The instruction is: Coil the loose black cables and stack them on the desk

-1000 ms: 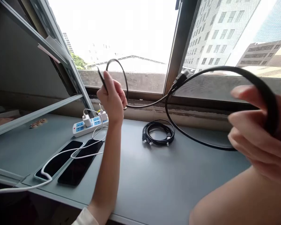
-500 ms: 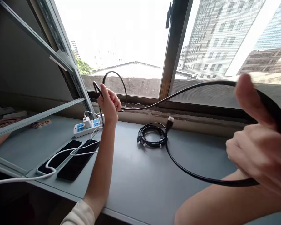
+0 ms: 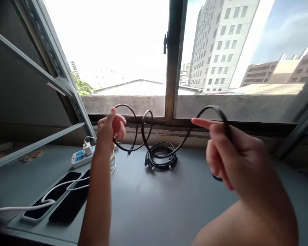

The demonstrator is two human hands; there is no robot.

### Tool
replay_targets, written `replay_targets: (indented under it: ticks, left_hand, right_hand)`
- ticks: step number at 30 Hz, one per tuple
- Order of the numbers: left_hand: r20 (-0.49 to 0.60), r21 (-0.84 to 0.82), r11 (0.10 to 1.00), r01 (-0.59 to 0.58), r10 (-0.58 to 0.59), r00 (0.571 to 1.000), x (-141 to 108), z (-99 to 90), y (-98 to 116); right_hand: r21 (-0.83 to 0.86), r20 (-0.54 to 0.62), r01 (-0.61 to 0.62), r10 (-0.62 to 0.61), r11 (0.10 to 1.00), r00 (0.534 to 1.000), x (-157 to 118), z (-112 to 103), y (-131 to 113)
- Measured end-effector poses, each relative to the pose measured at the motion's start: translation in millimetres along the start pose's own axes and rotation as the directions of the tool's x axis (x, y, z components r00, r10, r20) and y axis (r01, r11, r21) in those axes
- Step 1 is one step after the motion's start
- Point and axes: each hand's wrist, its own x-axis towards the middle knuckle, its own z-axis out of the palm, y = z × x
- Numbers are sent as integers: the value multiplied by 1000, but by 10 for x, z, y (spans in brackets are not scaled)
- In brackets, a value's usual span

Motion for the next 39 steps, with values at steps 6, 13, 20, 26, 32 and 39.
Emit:
replay_targets:
  ticks: [6, 13, 20, 26, 32, 39]
  left_hand:
    - [-8, -117, 992, -53, 52, 999, -130, 107, 198]
    - [4, -106, 992, -65, 66, 998, -262, 326, 272]
    - [56, -79, 995, -53, 58, 997, -420, 457, 356]
    - [119, -67, 997, -48, 56, 991, -472, 520, 369]
    - [182, 52, 996, 75, -83, 980, -407, 482, 333]
    - [306, 282, 947, 157, -244, 920, -365, 418, 313]
  right_hand:
    - [229, -30, -88, 97, 969, 995, 142, 166, 92]
    - [252, 186, -93, 46, 963, 981, 138, 550, -8]
    - [459, 471, -201, -46, 865, 881, 90, 800, -116]
    - [414, 433, -181, -18, 892, 901, 81, 769, -144]
    - [365, 230, -124, 40, 923, 972, 190, 687, -73]
    - [338, 82, -70, 45, 939, 996, 177, 618, -131]
